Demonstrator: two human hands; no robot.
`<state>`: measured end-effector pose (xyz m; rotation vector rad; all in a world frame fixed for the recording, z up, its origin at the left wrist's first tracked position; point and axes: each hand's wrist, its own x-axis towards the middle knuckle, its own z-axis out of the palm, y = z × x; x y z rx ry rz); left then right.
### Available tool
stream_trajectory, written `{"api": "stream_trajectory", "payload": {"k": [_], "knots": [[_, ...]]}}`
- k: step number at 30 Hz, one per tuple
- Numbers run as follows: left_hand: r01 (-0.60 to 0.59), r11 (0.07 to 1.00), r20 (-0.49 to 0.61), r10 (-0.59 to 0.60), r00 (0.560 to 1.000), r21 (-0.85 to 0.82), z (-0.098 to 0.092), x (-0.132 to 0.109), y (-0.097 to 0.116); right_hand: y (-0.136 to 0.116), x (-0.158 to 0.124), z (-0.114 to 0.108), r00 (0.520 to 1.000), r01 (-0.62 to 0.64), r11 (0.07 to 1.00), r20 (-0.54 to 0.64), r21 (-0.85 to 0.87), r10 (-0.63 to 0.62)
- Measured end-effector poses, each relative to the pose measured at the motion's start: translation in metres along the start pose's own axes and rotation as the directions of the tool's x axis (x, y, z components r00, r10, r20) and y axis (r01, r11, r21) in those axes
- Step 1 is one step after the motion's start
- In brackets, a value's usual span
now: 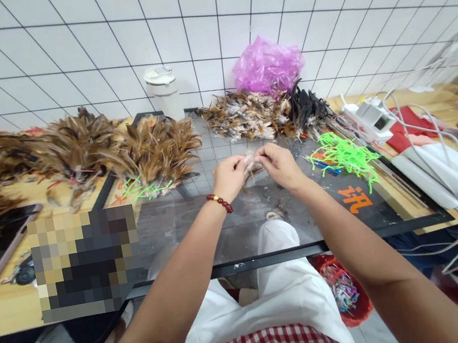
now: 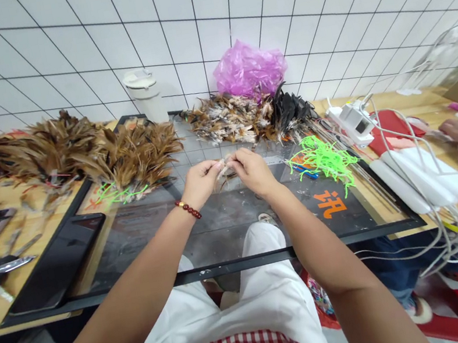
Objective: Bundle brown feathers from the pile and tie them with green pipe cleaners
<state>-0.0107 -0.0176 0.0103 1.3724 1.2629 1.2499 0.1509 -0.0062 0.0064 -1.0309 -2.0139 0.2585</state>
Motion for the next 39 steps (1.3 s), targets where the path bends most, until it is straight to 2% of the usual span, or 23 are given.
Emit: {"api": "stream_trajectory", "payload": {"k": [3,5,10,19,22,28,31,35,39], "knots": [[-0.018,0.999,-0.003,0.018,1.000,-0.037,0.000,0.002,-0.003,0.000,0.001,-0.002,1.000,-0.006,0.998,0.015,0.059,0.005],[0.018,0.995,0.017,-0.016,1.000,-0.097,0.002,0.002,-0.003,-0.002,0.002,-0.004,0.999,0.017,0.997,0.032,0.075,-0.019],[0.119,0.970,0.155,-0.087,0.984,-0.213,0.003,-0.002,0.004,-0.005,0.001,-0.005,0.999,0.050,0.996,0.008,0.079,-0.051],[0.172,0.974,0.285,-0.126,0.950,-0.145,-0.003,-0.006,0.007,-0.006,0.000,-0.004,0.998,0.060,0.996,-0.029,0.061,-0.058],[0.171,0.961,0.281,-0.106,0.954,-0.215,-0.001,-0.005,0.006,-0.008,0.000,-0.003,0.997,0.047,0.993,-0.062,0.108,-0.040],[0.111,0.945,0.206,-0.048,0.977,-0.309,0.002,-0.003,0.005,-0.005,0.002,0.000,0.984,-0.077,0.972,-0.138,0.221,0.110],[0.099,0.950,0.190,-0.043,0.981,-0.297,0.002,-0.003,0.006,-0.001,0.002,0.001,0.982,-0.114,0.942,-0.108,0.315,0.155],[0.071,0.953,0.188,-0.015,0.982,-0.294,0.002,-0.003,0.006,0.000,0.003,0.004,0.976,-0.186,0.860,-0.010,0.476,0.216],[0.111,0.951,0.179,-0.061,0.982,-0.287,0.003,-0.003,0.006,-0.001,0.002,0.006,0.980,-0.183,0.845,0.025,0.503,0.198]]}}
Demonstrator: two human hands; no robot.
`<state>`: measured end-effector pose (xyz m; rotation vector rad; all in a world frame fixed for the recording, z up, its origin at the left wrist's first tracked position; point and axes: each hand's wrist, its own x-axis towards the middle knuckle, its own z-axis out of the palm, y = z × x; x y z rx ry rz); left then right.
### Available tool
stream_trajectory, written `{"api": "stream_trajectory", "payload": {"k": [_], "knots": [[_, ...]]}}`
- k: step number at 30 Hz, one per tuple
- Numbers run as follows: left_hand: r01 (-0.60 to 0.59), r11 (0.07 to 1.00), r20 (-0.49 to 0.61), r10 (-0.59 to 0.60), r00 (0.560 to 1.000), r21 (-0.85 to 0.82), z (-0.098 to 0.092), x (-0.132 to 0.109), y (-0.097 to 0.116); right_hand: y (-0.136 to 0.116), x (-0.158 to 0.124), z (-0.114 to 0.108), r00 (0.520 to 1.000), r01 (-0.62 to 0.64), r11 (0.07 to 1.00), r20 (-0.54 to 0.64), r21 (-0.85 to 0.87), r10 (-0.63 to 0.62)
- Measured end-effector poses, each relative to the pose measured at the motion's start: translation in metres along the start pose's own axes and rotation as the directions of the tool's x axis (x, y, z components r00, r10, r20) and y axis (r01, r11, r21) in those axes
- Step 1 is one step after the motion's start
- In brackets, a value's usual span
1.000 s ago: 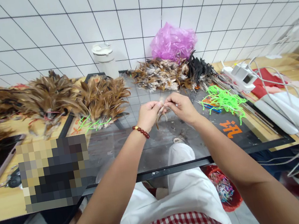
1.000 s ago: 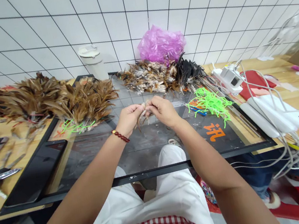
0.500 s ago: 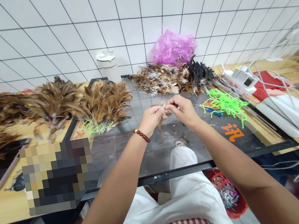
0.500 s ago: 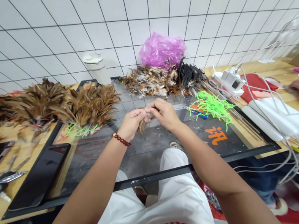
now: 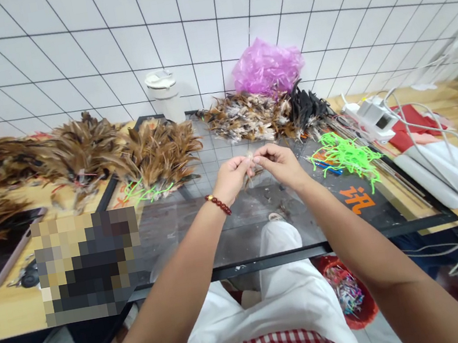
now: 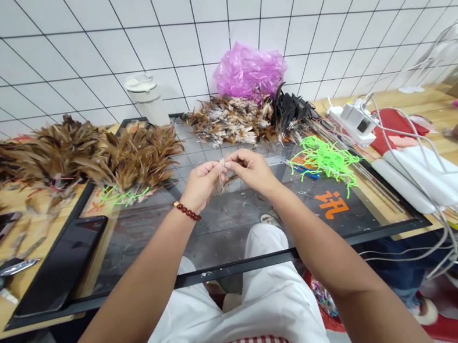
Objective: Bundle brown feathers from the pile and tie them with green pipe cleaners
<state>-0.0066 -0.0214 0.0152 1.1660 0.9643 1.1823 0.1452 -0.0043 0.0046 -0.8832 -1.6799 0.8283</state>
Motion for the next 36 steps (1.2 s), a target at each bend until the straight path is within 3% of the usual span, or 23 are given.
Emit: {"api": "stream_trajectory", "payload": {"k": [4,10,14,17,21,24,28,36], "knots": [[0.027,0.999,-0.075,-0.029,0.997,-0.023,0.003,-0.002,0.003,-0.002,-0.002,0.001,1.000,-0.025,1.000,0.000,-0.017,0.025],[-0.012,0.997,-0.027,0.015,1.000,0.078,0.001,-0.003,0.000,-0.006,-0.002,0.000,0.997,0.000,0.986,-0.077,-0.167,-0.013],[-0.110,0.983,-0.024,0.114,0.993,0.147,-0.002,0.001,-0.007,-0.009,-0.002,0.000,0.997,-0.031,0.996,-0.075,-0.089,0.024],[-0.112,0.980,-0.012,0.116,0.993,0.165,-0.002,0.002,-0.007,-0.010,-0.001,0.001,0.995,-0.063,0.998,-0.074,-0.021,0.061],[-0.039,0.996,0.001,0.039,0.999,0.081,0.000,0.000,-0.003,-0.009,-0.001,0.002,0.995,-0.077,0.997,-0.065,-0.020,0.076],[-0.003,1.000,0.020,0.003,1.000,-0.024,0.000,0.000,0.000,-0.009,-0.001,0.000,0.995,0.017,0.994,-0.096,-0.104,-0.027],[0.010,0.996,0.018,-0.009,1.000,-0.093,0.000,0.000,0.000,-0.009,-0.004,0.000,0.983,0.182,0.960,0.045,-0.212,-0.176],[0.004,0.996,-0.047,-0.008,0.999,-0.091,-0.001,0.003,-0.004,-0.001,-0.004,-0.001,0.971,0.217,0.935,0.158,-0.280,-0.178]]}}
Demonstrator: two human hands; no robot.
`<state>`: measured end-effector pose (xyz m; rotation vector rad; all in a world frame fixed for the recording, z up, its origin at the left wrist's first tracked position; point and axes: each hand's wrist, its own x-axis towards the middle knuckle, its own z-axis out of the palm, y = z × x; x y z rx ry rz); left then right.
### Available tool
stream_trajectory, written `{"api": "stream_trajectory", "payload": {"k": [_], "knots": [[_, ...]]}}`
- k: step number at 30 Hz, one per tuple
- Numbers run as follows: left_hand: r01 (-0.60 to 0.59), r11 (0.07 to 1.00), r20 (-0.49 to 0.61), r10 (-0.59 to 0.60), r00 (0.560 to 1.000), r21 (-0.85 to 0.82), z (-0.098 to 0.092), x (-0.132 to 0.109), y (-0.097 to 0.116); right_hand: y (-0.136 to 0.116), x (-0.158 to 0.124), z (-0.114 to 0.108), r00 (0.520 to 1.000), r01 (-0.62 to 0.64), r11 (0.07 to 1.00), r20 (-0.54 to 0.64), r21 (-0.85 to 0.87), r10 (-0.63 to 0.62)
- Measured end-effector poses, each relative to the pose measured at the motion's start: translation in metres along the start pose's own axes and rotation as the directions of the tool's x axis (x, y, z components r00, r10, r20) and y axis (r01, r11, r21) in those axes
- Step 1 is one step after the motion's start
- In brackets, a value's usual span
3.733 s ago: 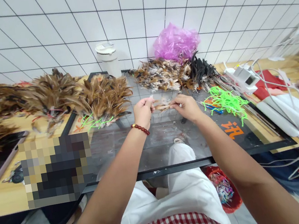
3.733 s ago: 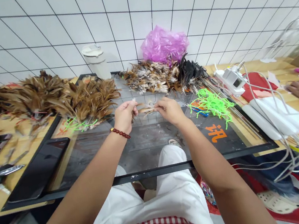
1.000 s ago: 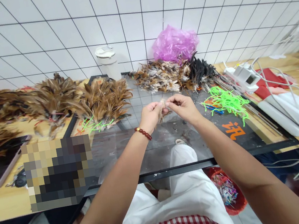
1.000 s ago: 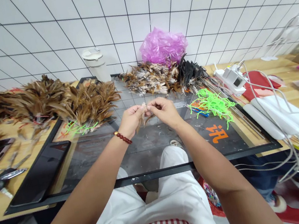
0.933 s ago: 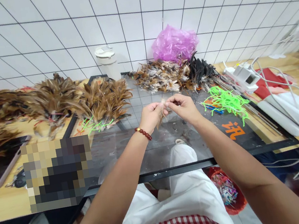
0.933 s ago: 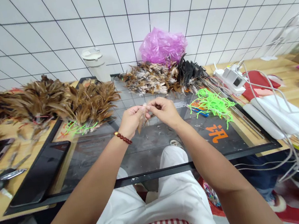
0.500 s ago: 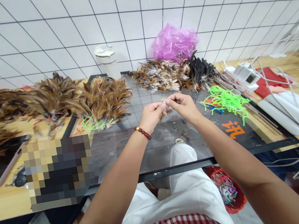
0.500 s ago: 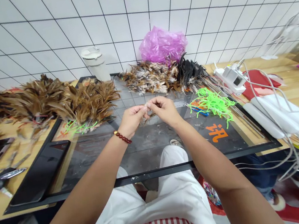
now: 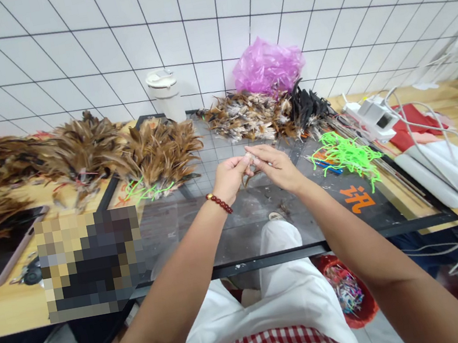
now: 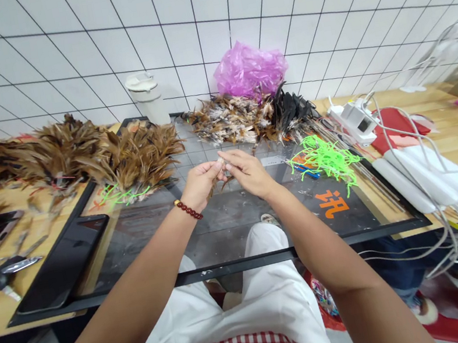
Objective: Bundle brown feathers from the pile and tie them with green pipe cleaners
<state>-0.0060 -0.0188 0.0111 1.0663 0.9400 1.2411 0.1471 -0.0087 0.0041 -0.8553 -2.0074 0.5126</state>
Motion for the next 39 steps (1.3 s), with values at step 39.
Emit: {"api": "stream_trajectory", "payload": {"k": [39], "knots": [[0.010,0.999,0.187,-0.019,0.982,0.049,0.006,-0.010,0.011,-0.002,0.005,-0.007,0.979,-0.128,0.940,-0.112,0.315,0.171]]}}
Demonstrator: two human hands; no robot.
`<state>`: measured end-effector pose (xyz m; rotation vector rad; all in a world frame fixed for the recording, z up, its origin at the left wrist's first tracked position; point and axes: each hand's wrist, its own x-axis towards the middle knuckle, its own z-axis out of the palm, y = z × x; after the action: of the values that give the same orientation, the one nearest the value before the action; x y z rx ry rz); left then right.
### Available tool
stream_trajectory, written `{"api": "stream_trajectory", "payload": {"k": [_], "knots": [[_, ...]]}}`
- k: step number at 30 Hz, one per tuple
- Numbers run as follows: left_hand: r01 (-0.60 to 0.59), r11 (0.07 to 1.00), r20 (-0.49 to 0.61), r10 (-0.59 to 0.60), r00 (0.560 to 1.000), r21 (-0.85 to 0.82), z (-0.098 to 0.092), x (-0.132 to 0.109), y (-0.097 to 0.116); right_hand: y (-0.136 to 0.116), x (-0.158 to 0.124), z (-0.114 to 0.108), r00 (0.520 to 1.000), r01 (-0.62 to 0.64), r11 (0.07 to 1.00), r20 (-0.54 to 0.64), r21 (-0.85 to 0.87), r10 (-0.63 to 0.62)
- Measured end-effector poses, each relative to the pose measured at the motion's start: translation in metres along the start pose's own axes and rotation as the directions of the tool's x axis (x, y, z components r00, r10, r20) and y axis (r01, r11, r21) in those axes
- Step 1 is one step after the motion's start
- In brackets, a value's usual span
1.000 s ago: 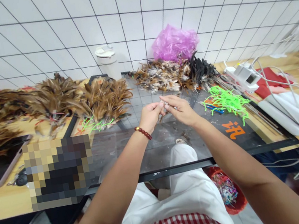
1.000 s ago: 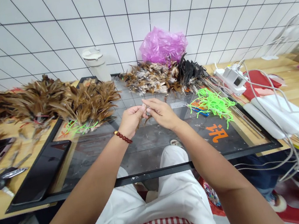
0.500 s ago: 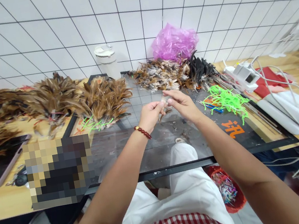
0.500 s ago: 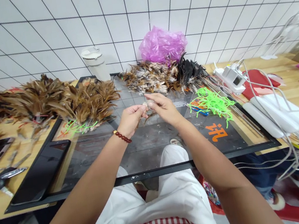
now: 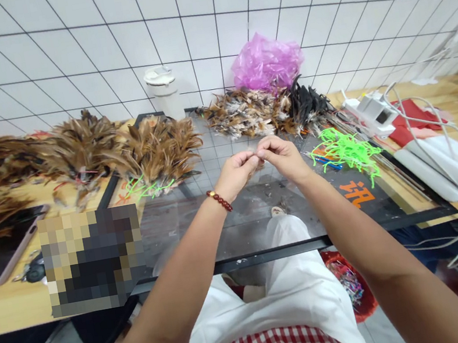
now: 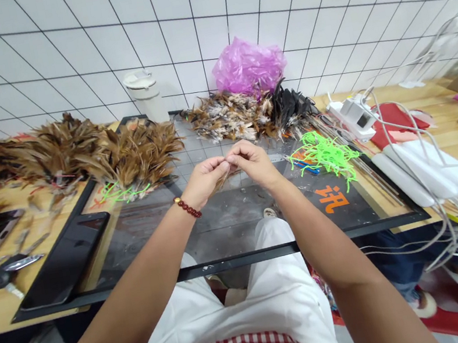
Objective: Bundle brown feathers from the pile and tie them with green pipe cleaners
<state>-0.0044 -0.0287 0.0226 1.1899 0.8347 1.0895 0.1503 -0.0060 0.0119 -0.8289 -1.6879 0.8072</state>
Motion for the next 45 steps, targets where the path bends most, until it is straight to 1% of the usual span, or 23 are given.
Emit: {"api": "stream_trajectory", "payload": {"k": [2,4,6,8,10,12,14,16,18,20,22,27,31,33,34,35,36,37,38,40,42,45], "knots": [[-0.008,1.000,0.017,0.008,1.000,-0.018,0.000,0.000,0.001,0.002,0.001,0.000,0.999,0.024,0.998,-0.025,-0.057,-0.025],[-0.005,0.999,0.025,0.004,1.000,0.041,-0.001,-0.001,0.002,0.004,0.001,0.002,0.998,0.044,0.995,-0.038,-0.087,-0.047],[0.001,0.993,-0.002,0.000,1.000,0.117,-0.001,-0.002,0.002,0.006,0.000,0.005,0.997,0.054,0.995,-0.050,-0.085,-0.058],[0.002,0.990,-0.043,0.004,0.999,0.138,-0.001,-0.002,0.002,0.007,0.000,0.008,0.997,0.024,0.998,-0.073,-0.059,-0.028],[0.011,0.994,-0.086,-0.002,0.996,0.111,-0.001,-0.001,0.002,0.007,-0.001,0.007,0.994,-0.033,0.999,-0.101,-0.035,0.029],[0.030,0.997,-0.116,-0.021,0.993,0.073,-0.002,0.000,0.001,0.005,-0.001,0.005,0.994,-0.040,0.998,-0.099,-0.056,0.034],[0.044,0.998,-0.119,-0.039,0.992,0.037,-0.003,0.000,0.001,0.002,-0.001,0.001,0.998,0.034,0.991,-0.043,-0.127,-0.040],[0.042,0.999,-0.108,-0.041,0.993,0.013,-0.003,0.001,0.001,0.001,-0.003,0.000,0.992,0.123,0.975,0.052,-0.186,-0.116],[0.034,0.999,-0.111,-0.033,0.993,0.002,-0.003,0.001,0.001,0.000,-0.004,0.000,0.982,0.162,0.966,0.131,-0.199,-0.138],[0.029,1.000,-0.122,-0.029,0.992,0.002,-0.003,0.000,0.000,0.001,-0.004,0.001,0.976,0.164,0.969,0.175,-0.187,-0.131],[0.024,1.000,-0.126,-0.023,0.992,0.009,-0.003,0.000,0.000,0.003,-0.004,0.000,0.976,0.155,0.974,0.177,-0.165,-0.125],[0.010,0.999,-0.090,-0.007,0.996,0.033,-0.004,0.000,-0.002,0.001,-0.001,-0.003,0.991,0.102,0.991,0.101,-0.085,-0.093],[0.046,0.997,0.016,-0.047,0.999,0.061,-0.005,-0.001,-0.001,-0.003,-0.002,0.003,0.998,-0.023,0.998,0.066,0.064,0.019],[0.061,0.996,0.027,-0.063,0.998,0.069,-0.005,-0.001,0.000,-0.001,-0.002,0.003,0.996,-0.075,0.994,0.046,0.080,0.071],[0.055,0.996,-0.004,-0.055,0.998,0.068,-0.005,0.000,0.001,0.001,-0.002,0.001,0.996,-0.083,0.996,0.022,0.030,0.082],[0.037,0.997,-0.060,-0.033,0.998,0.065,-0.005,0.000,0.002,0.003,-0.001,-0.001,0.997,-0.077,0.995,-0.001,-0.066,0.077],[0.013,0.998,-0.131,-0.005,0.991,0.059,-0.006,0.001,0.003,0.006,-0.001,-0.004,0.998,-0.061,0.979,-0.011,-0.195,0.060],[-0.009,0.999,-0.204,0.019,0.979,0.053,-0.006,0.003,0.003,0.009,-0.001,-0.008,0.999,-0.036,0.941,0.005,-0.335,0.040],[-0.028,0.999,-0.273,0.040,0.961,0.046,-0.007,0.004,0.004,0.011,-0.001,-0.011,0.999,-0.003,0.888,0.045,-0.460,0.027],[-0.056,0.998,-0.374,0.068,0.925,0.043,-0.010,0.007,0.003,0.017,-0.002,-0.016,0.986,0.069,0.784,0.164,-0.618,0.042],[-0.064,0.996,-0.419,0.083,0.904,0.058,-0.012,0.009,0.002,0.019,-0.003,-0.017,0.962,0.116,0.711,0.257,-0.694,0.094],[-0.057,0.990,-0.412,0.106,0.905,0.130,-0.015,0.011,-0.002,0.016,-0.005,-0.014,0.939,0.164,0.617,0.314,-0.770,0.142]]}}
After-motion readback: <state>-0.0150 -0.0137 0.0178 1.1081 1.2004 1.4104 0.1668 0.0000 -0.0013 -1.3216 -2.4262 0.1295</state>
